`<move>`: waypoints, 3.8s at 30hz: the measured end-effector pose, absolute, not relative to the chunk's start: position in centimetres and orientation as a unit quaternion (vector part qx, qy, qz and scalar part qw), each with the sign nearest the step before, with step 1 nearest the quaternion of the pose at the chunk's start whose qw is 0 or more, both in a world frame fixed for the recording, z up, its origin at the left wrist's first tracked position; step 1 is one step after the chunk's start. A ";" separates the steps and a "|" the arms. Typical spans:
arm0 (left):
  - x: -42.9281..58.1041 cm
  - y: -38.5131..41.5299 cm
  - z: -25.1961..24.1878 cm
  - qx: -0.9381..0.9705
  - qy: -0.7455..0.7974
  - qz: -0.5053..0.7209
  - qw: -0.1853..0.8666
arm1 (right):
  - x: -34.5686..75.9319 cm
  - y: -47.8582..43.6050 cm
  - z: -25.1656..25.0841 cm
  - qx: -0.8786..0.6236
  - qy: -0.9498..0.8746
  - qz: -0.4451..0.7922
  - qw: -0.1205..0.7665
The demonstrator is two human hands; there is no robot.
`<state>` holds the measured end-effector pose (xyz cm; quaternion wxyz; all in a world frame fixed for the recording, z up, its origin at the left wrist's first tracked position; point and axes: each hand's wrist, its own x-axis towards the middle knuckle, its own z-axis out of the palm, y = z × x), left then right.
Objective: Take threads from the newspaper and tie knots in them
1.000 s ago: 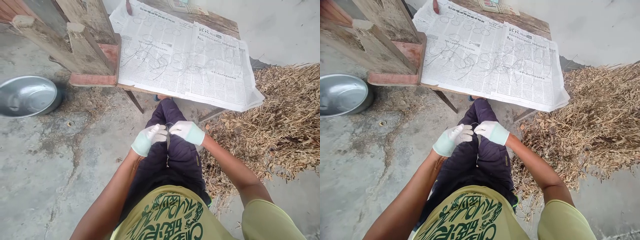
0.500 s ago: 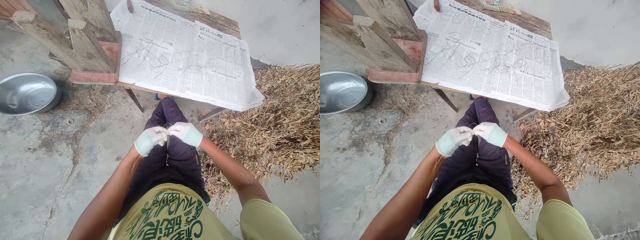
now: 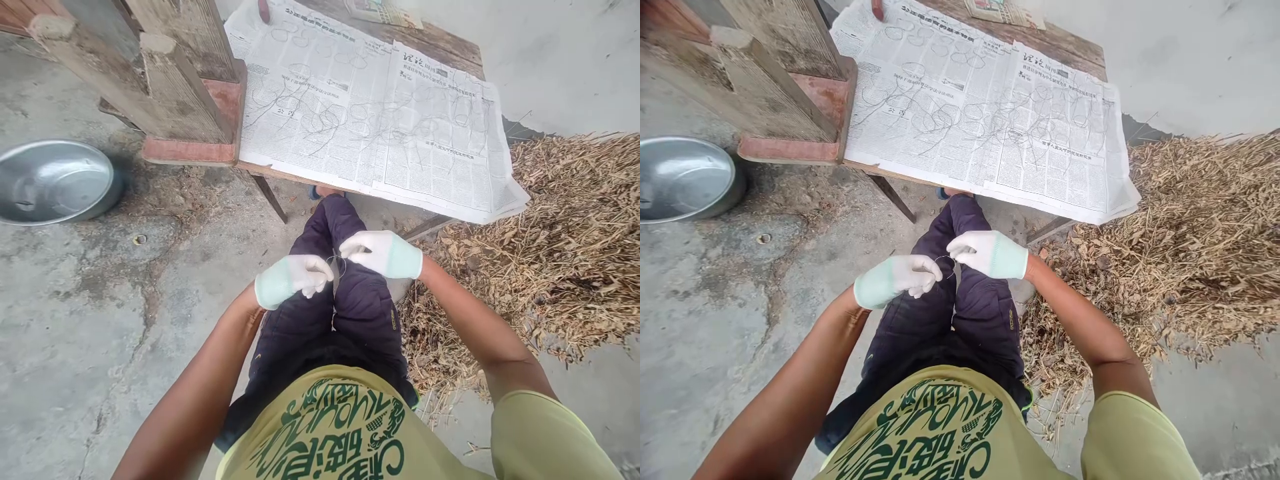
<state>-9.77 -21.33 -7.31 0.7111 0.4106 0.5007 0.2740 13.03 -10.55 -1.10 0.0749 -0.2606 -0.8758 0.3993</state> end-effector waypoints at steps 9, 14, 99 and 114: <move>-9.2 -20.8 -5.9 0.410 0.533 0.231 0.704 | 11.3 -10.1 -4.4 -0.133 -0.944 0.297 0.055; -9.0 -21.4 -5.8 0.374 0.534 0.274 0.706 | 11.0 -10.9 -4.3 -0.240 -0.926 0.276 0.094; -4.7 -20.6 -7.9 0.303 0.565 0.380 0.667 | 7.9 -16.0 -7.3 -0.619 -0.646 0.343 0.287; -3.4 -21.3 -6.5 0.353 0.617 0.395 0.582 | 8.5 -16.5 -9.5 -0.580 -0.735 0.191 0.294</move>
